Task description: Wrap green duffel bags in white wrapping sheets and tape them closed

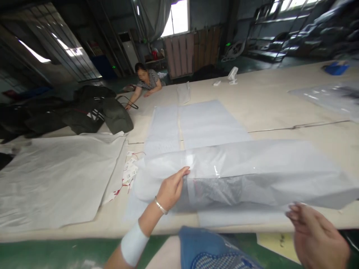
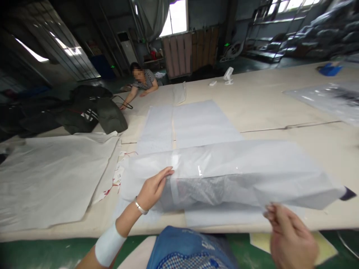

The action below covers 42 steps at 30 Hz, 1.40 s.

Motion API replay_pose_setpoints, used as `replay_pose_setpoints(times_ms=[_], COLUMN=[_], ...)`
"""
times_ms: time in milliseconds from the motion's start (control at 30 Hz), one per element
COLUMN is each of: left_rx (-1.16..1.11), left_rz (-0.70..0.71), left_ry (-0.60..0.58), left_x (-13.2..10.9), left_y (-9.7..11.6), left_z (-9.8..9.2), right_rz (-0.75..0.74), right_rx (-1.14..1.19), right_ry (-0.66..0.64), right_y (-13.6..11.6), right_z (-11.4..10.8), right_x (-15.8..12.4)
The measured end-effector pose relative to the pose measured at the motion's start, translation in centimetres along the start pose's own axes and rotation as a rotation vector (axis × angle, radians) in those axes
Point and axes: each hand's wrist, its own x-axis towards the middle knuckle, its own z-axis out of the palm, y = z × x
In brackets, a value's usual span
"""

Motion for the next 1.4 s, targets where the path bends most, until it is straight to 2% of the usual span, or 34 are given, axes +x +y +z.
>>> replay_pose_setpoints(times_ms=[133, 233, 367, 467, 667, 933, 1167, 1400], left_rx=[0.057, 0.053, -0.007, -0.066, -0.130, -0.160, -0.165, -0.051], left_rz=[0.175, 0.208, 0.212, 0.205, 0.173, 0.156, 0.296, 0.301], left_ry=[-0.069, -0.130, -0.192, -0.212, -0.234, -0.299, -0.294, -0.279], left_x=[0.5, 1.2, 1.9, 2.3, 2.9, 3.5, 3.8, 4.0], left_y=[-1.4, -2.0, -2.5, -3.0, -3.7, -4.1, -5.0, -4.9], left_z=[-1.1, -2.0, -2.9, -3.1, -3.0, -3.4, -3.1, -2.6], right_rz=[0.017, 0.092, 0.253, 0.344, 0.455, 0.546, 0.566, 0.594], right_rx=[0.030, 0.026, 0.100, 0.153, 0.304, 0.404, 0.459, 0.477], right_ry=[-0.333, -0.514, -0.627, -0.615, -0.471, -0.391, -0.355, -0.310], right_y=[-1.0, -0.9, -0.2, 0.0, -0.2, -0.3, -0.1, -0.1], right_z=[8.0, 12.6, 16.6, 18.4, 20.2, 21.0, 21.5, 21.8], right_x=[-8.3, -13.2, -17.2, -18.6, -20.1, -21.3, -21.6, -21.7])
